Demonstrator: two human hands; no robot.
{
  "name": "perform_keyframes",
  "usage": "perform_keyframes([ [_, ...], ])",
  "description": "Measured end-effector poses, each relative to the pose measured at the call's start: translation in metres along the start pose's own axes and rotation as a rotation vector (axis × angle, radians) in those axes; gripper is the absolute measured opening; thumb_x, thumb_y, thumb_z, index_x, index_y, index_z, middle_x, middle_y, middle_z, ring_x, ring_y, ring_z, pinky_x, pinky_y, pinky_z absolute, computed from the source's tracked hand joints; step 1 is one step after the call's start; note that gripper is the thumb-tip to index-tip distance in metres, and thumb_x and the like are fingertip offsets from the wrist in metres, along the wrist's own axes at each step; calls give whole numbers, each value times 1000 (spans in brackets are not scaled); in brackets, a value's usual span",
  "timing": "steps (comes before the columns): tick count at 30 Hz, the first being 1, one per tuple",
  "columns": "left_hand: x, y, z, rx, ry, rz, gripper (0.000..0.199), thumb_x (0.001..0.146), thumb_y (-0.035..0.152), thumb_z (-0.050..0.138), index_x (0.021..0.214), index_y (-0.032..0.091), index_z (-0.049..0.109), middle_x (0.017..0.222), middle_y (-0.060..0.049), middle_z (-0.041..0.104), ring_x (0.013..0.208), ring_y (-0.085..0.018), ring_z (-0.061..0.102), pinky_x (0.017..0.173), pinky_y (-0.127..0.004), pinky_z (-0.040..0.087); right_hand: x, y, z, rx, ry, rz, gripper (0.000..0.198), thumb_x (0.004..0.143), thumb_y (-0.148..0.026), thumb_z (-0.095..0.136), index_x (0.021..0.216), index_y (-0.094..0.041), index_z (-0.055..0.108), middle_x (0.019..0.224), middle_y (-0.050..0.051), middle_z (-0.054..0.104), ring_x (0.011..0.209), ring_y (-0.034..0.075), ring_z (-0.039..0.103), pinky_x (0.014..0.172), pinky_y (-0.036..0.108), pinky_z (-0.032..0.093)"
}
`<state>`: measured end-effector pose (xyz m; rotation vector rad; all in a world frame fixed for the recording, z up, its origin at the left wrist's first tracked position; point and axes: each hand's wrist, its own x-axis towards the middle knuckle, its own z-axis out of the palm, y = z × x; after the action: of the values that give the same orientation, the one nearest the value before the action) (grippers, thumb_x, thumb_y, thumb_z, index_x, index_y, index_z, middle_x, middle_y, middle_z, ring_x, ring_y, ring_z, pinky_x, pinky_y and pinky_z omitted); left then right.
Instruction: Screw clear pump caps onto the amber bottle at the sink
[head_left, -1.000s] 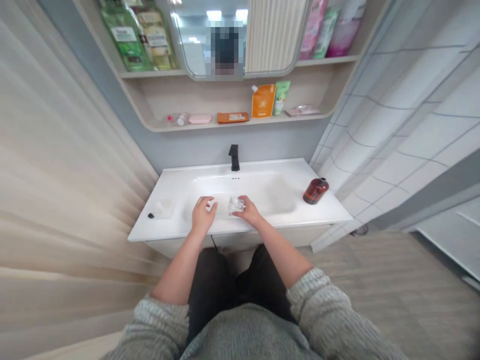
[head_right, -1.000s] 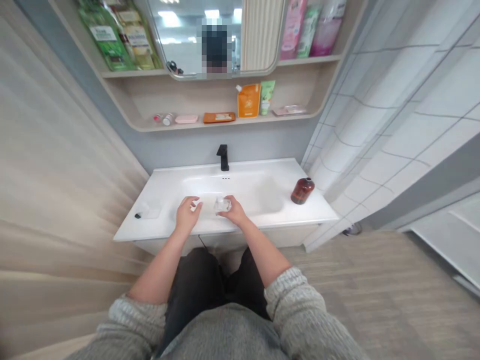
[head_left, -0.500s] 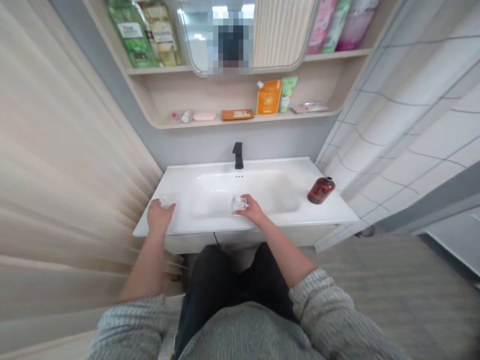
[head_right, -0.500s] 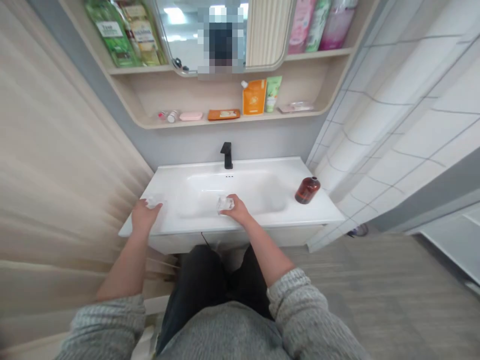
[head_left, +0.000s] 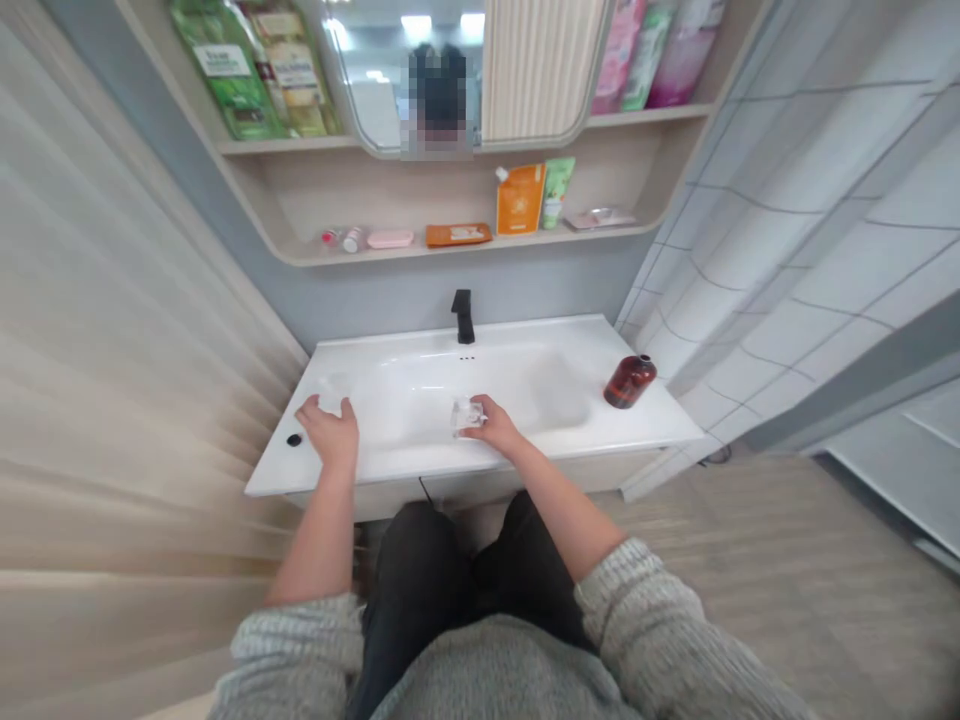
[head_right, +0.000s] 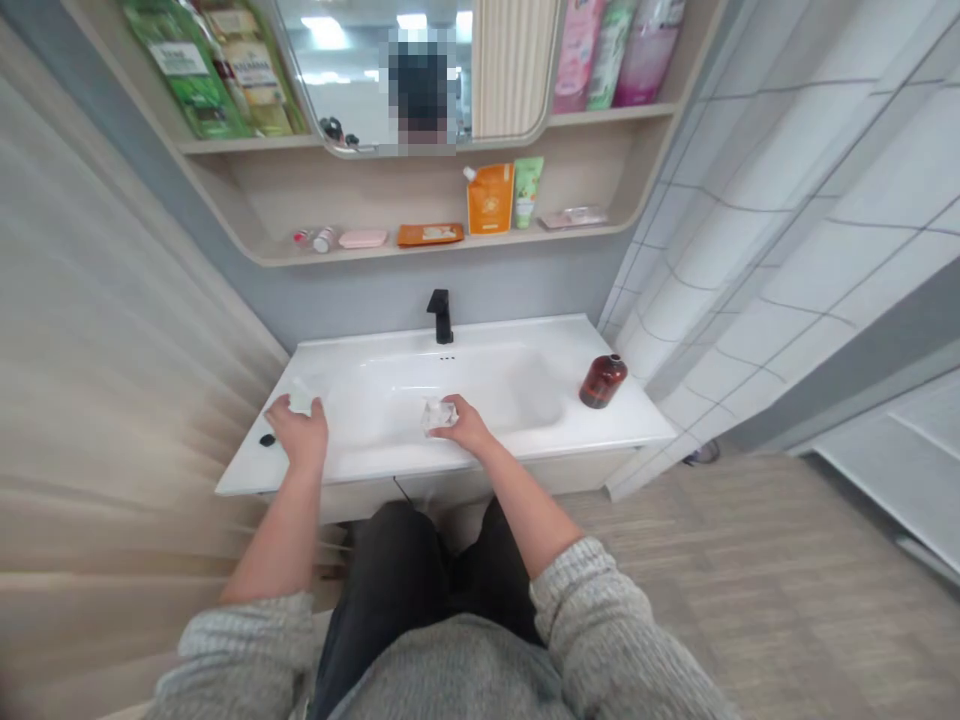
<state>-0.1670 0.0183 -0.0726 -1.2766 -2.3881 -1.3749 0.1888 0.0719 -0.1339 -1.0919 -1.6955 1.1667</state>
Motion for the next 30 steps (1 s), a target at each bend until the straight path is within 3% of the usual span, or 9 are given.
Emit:
perform_keyframes([
  [1, -19, 9, 6, -44, -80, 55, 47, 104, 34, 67, 144, 11, 58, 144, -22, 64, 140, -39, 62, 119, -56, 51, 0, 0, 0, 16, -6, 14, 78, 63, -49, 99, 128, -29, 62, 99, -3, 70, 92, 24, 69, 86, 38, 60],
  [3, -52, 32, 25, -180, -410, 207, 30, 101, 34, 69, 128, 21, 70, 132, -14, 72, 118, -31, 72, 112, -52, 58, 0, -1, 0, 56, -9, 39, 79, 61, -49, 100, 128, -29, 63, 101, -3, 71, 91, 24, 69, 86, 38, 59],
  [5, -76, 55, 46, -361, -644, 349, 28, 97, 34, 74, 123, 25, 76, 135, -12, 76, 125, -31, 72, 117, -52, 57, 0, -1, 1, 82, -21, 29, 78, 60, -49, 101, 126, -28, 64, 104, -1, 71, 92, 23, 68, 87, 37, 59],
  [7, -90, 73, 65, -511, -743, 366, 29, 95, 33, 75, 122, 25, 78, 138, -12, 77, 135, -32, 69, 122, -53, 54, 0, -2, 1, 91, -31, 17, 77, 60, -49, 102, 124, -28, 65, 104, 0, 71, 92, 23, 68, 87, 37, 58],
  [11, -96, 83, 84, -682, -834, 281, 32, 98, 41, 73, 124, 23, 79, 148, -14, 75, 140, -31, 69, 118, -50, 56, 0, -5, -1, 85, -65, 22, 76, 59, -47, 103, 123, -28, 66, 109, 1, 73, 93, 23, 68, 89, 38, 59],
  [18, -93, 79, 84, -773, -987, 282, 35, 101, 56, 72, 104, 22, 80, 154, -16, 71, 146, -32, 65, 130, -52, 47, -2, -14, -3, 145, -145, 18, 78, 62, -46, 103, 128, -27, 64, 114, 3, 74, 100, 24, 70, 92, 40, 61],
  [24, -94, 81, 90, -850, -963, 251, 40, 93, 61, 81, 100, 22, 81, 143, -15, 76, 135, -33, 71, 124, -53, 51, -4, -11, -1, 159, -128, -33, 79, 65, -45, 104, 131, -26, 66, 122, 5, 76, 103, 25, 72, 95, 40, 61],
  [30, -101, 88, 95, -911, -885, 146, 46, 79, 52, 95, 110, 23, 77, 126, -10, 79, 119, -31, 73, 113, -50, 55, -1, -3, -1, 129, -131, -59, 78, 66, -44, 104, 134, -27, 68, 126, 7, 78, 110, 28, 75, 100, 44, 61],
])
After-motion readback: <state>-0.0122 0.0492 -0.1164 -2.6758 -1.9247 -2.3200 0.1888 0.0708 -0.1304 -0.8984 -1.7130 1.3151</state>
